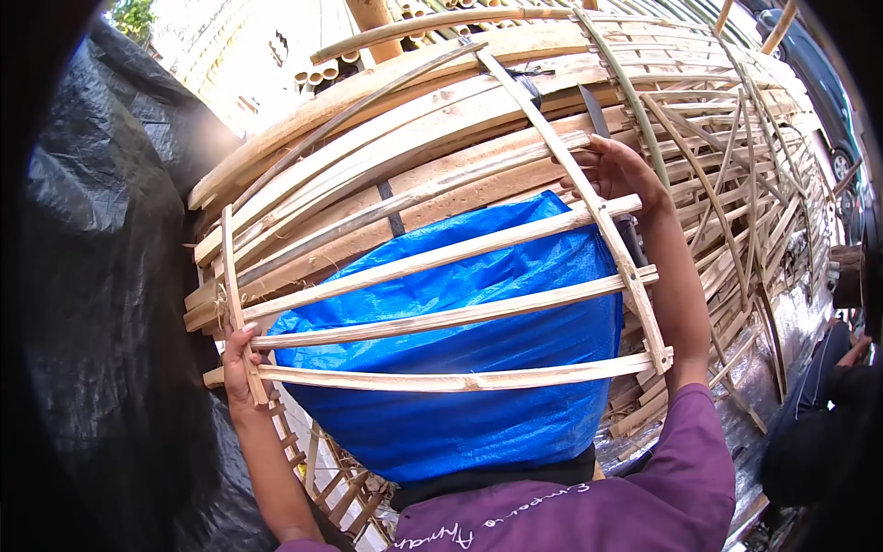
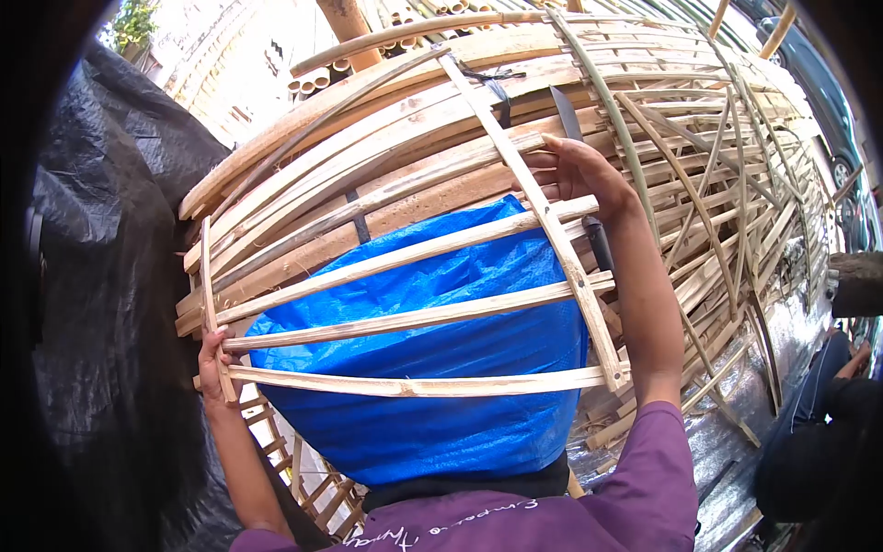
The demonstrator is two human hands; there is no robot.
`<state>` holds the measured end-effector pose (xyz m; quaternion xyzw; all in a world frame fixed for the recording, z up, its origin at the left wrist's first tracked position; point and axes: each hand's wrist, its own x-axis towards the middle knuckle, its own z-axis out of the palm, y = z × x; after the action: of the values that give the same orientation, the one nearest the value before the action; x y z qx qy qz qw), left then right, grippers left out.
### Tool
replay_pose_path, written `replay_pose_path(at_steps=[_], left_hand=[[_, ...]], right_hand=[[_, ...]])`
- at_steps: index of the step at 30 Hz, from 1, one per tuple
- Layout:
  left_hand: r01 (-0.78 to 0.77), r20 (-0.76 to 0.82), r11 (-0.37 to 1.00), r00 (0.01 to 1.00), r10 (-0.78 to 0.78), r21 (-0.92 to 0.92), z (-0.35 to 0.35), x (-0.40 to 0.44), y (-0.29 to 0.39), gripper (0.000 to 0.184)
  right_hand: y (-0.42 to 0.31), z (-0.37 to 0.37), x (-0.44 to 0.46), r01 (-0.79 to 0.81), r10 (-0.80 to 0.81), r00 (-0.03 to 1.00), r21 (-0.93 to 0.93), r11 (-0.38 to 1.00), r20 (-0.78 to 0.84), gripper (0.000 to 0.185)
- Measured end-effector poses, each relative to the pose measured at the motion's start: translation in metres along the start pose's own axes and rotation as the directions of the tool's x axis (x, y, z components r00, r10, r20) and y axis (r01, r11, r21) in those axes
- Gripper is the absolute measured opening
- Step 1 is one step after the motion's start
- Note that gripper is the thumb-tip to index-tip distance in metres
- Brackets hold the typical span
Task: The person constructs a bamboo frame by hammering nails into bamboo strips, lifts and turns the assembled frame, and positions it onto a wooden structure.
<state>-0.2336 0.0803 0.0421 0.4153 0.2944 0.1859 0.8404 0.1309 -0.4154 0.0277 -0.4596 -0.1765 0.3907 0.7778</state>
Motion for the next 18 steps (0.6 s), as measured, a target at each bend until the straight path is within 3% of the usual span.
replay_pose_path(at_steps=[2,3,6,8,10,12,18], left_hand=[[0.030,0.004,0.998,1.000,-0.031,0.058,-0.001,0.011,0.009,0.035],[-0.029,0.028,0.997,0.999,0.027,0.068,-0.005,0.022,0.009,0.035],[0.004,-0.047,0.996,0.999,0.000,0.091,-0.012,0.055,0.018,0.041],[-0.031,0.017,0.988,0.999,0.028,0.150,0.010,0.068,0.022,0.041],[-0.027,0.101,0.995,0.995,0.017,0.091,-0.013,0.108,0.024,0.040],[-0.100,0.084,0.986,0.992,0.089,0.136,-0.004,0.127,0.024,0.041],[-0.097,0.041,0.983,0.995,0.092,0.157,-0.002,0.171,-0.002,0.048]], right_hand=[[-0.006,0.002,0.006,-0.048,0.036,0.997,-0.164,0.985,-0.075,0.035],[-0.006,0.002,0.012,-0.043,0.031,0.997,-0.160,0.986,-0.077,0.035],[-0.006,0.003,0.037,-0.079,0.057,0.993,-0.232,0.969,-0.099,0.030],[-0.007,0.006,0.057,-0.115,0.067,0.985,-0.318,0.941,-0.159,0.029],[-0.008,0.011,0.075,-0.118,0.068,0.981,-0.285,0.951,-0.180,0.028],[-0.015,0.026,0.089,-0.125,0.058,0.973,-0.298,0.946,-0.224,0.030],[-0.014,0.012,0.142,-0.231,0.074,0.938,-0.448,0.864,-0.340,0.033]])
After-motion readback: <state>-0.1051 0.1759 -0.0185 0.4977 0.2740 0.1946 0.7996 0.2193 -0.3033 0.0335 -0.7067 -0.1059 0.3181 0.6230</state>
